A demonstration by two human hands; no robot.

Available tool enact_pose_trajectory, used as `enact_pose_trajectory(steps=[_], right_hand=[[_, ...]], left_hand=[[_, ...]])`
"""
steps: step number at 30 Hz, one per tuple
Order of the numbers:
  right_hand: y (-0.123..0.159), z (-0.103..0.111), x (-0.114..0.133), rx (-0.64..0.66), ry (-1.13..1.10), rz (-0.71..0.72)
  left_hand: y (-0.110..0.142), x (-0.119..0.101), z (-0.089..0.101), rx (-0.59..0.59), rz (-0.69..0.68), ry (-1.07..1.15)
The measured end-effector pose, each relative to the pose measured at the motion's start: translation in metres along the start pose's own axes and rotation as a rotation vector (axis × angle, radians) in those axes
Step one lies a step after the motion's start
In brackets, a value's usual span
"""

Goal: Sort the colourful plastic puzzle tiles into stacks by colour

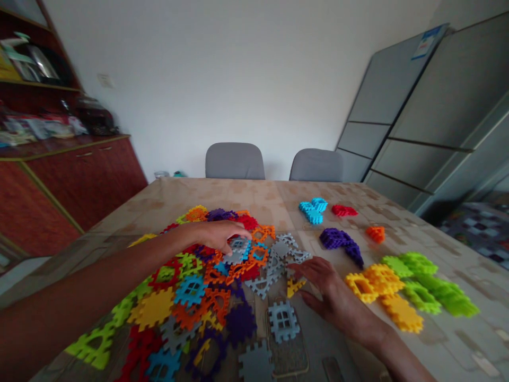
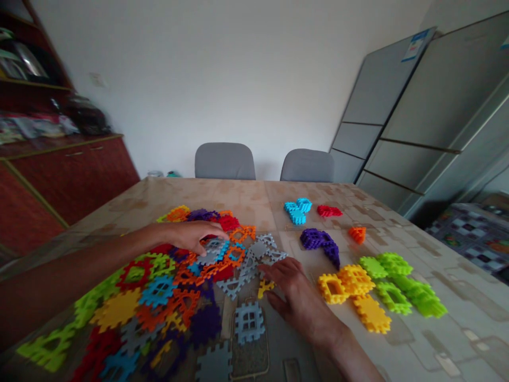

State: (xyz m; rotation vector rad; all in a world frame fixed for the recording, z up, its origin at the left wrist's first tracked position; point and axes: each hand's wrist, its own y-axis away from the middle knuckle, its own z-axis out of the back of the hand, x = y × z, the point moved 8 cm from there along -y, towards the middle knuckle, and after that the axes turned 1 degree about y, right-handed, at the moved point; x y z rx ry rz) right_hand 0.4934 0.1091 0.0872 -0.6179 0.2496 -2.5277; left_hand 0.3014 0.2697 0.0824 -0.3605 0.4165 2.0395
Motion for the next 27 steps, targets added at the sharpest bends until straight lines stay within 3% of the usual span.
enact_pose_trajectory(steps=[2, 5, 9, 12, 16, 27], right_hand=[[-0.001, 0.005, -0.004, -0.040, -0.002, -0.012], [-0.001, 0.011, -0.011, -0.093, -0.003, -0.046], [0.001, 0.021, -0.023, -0.173, 0.030, -0.106], [0.003, 0.028, -0.029, -0.221, 0.046, -0.132], [0.004, 0.029, -0.030, -0.247, 0.056, -0.122], [0.005, 0.027, -0.031, -0.222, 0.091, -0.109]], left_hand=[[0.002, -0.011, 0.004, -0.051, 0.023, 0.028], [0.009, -0.047, -0.002, -0.153, 0.050, 0.074], [0.017, -0.112, -0.043, -0.207, 0.024, 0.102], [0.018, -0.141, -0.076, -0.214, 0.021, 0.104], [0.016, -0.146, -0.101, -0.187, 0.055, 0.065], [0.010, -0.146, -0.114, -0.194, 0.132, -0.049]])
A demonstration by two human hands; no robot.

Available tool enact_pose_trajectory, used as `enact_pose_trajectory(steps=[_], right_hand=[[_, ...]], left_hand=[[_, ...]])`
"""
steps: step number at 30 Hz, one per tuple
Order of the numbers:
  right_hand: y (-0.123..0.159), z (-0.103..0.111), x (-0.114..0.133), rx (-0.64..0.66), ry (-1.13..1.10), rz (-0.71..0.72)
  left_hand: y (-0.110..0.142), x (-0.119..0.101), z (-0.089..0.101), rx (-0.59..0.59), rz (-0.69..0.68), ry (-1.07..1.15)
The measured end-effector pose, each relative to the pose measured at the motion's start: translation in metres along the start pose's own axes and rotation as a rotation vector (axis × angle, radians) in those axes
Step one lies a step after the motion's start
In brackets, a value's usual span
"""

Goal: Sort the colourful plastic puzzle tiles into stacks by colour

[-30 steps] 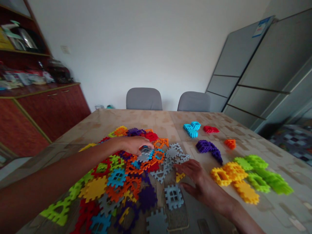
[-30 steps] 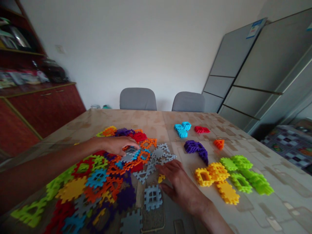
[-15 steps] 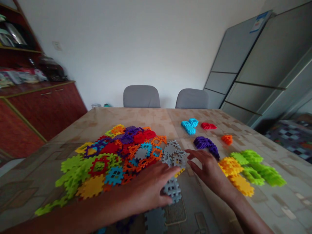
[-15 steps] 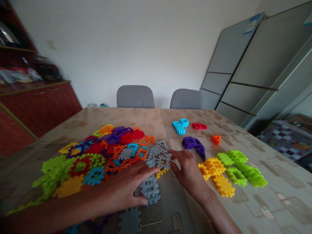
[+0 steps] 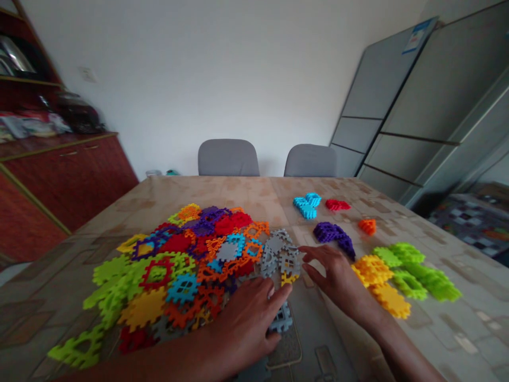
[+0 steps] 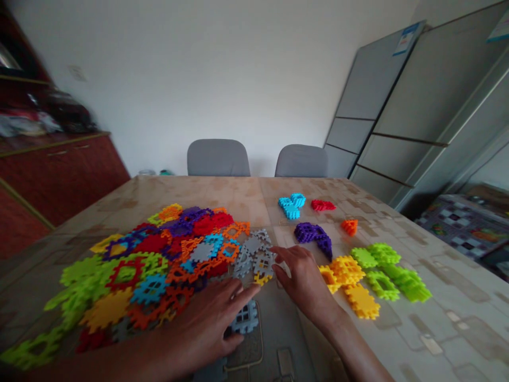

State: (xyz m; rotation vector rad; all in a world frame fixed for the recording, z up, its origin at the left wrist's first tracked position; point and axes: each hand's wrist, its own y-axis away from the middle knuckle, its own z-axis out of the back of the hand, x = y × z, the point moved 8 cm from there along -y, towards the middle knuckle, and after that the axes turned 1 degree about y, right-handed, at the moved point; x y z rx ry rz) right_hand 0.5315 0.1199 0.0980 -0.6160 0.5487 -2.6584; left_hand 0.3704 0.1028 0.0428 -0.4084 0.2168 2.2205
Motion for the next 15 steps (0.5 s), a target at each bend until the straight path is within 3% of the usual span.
enact_pose_trajectory(steps=[9, 15], right_hand=[[-0.001, -0.041, -0.004, 0.161, 0.084, -0.083], [-0.006, -0.057, 0.001, 0.254, 0.090, -0.072]], left_hand=[[0.000, 0.002, 0.002, 0.027, 0.049, 0.043], [0.017, 0.007, 0.021, 0.020, 0.004, 0.120]])
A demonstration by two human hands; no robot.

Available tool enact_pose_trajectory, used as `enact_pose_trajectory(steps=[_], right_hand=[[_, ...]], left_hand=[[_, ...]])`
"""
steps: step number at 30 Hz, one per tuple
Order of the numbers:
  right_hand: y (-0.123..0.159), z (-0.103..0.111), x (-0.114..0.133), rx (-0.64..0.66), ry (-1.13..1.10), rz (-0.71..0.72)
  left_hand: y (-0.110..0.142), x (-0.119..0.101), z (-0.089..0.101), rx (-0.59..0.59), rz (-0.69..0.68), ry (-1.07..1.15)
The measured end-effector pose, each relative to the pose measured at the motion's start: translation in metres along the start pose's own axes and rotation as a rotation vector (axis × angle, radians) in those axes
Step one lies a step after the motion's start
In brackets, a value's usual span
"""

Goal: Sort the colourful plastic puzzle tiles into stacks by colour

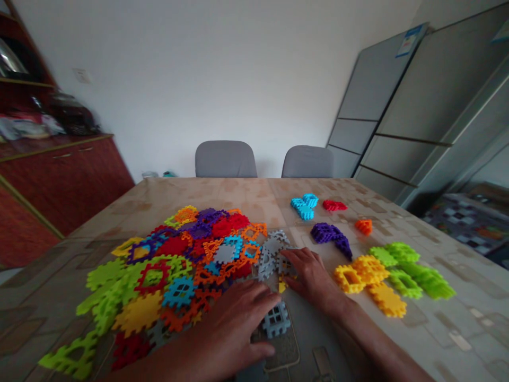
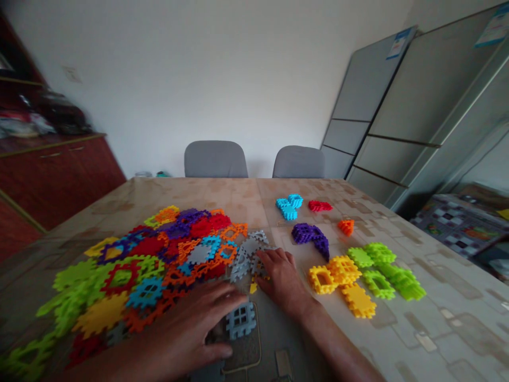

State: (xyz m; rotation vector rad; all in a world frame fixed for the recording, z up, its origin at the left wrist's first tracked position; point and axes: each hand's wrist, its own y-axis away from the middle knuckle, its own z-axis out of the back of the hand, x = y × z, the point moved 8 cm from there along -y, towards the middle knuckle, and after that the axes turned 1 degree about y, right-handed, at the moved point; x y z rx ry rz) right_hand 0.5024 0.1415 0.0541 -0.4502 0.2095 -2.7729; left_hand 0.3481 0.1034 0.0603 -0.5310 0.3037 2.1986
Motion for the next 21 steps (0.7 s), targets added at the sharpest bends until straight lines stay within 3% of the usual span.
enact_pose_trajectory(steps=[6, 9, 16, 19, 21], right_hand=[[-0.004, -0.005, -0.003, 0.054, -0.017, 0.021], [-0.008, -0.008, -0.002, 0.066, -0.037, 0.041], [0.004, 0.011, 0.000, 0.026, -0.137, 0.114], [0.020, 0.020, 0.026, 0.055, -0.231, 0.238], [0.029, 0.020, 0.048, 0.159, -0.246, 0.293]], left_hand=[[0.015, 0.072, 0.062, -0.263, 0.116, 0.063], [0.016, 0.101, 0.088, -0.341, 0.157, 0.054], [0.019, 0.113, 0.100, -0.355, 0.148, 0.049], [0.020, 0.116, 0.104, -0.363, 0.149, 0.040], [0.022, 0.117, 0.108, -0.371, 0.151, 0.027]])
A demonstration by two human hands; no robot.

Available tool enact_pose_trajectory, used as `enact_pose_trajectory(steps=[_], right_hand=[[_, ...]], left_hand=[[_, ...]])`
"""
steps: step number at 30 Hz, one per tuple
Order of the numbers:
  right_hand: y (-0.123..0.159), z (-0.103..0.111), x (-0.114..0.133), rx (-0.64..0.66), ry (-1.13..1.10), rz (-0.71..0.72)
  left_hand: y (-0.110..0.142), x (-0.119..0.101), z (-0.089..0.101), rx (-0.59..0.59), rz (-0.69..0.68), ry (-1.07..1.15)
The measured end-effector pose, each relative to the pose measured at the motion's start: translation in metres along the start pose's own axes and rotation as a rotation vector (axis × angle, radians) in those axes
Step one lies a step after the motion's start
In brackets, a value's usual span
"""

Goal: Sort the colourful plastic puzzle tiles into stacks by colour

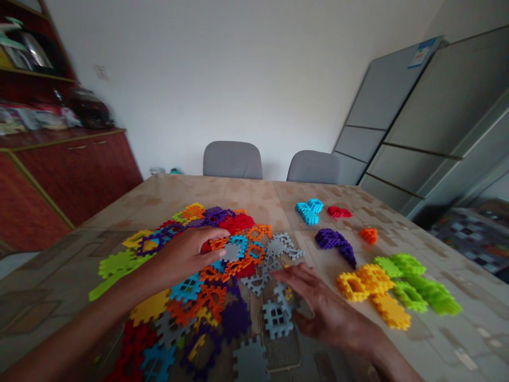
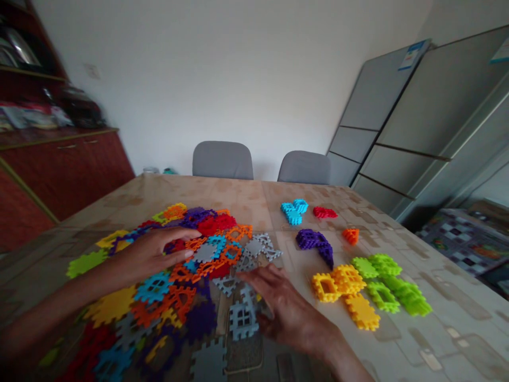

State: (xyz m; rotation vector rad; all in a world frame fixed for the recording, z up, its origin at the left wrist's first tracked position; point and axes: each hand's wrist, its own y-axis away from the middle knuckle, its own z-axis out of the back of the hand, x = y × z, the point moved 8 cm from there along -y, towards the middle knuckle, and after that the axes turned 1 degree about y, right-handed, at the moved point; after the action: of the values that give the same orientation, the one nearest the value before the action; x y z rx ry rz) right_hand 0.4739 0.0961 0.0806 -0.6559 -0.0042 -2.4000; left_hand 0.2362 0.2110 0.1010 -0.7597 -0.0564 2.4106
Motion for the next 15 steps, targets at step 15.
enact_pose_trajectory(steps=[15], right_hand=[[0.001, -0.009, 0.004, 0.098, 0.067, -0.255]], left_hand=[[0.001, -0.008, -0.004, 0.096, -0.022, -0.062]])
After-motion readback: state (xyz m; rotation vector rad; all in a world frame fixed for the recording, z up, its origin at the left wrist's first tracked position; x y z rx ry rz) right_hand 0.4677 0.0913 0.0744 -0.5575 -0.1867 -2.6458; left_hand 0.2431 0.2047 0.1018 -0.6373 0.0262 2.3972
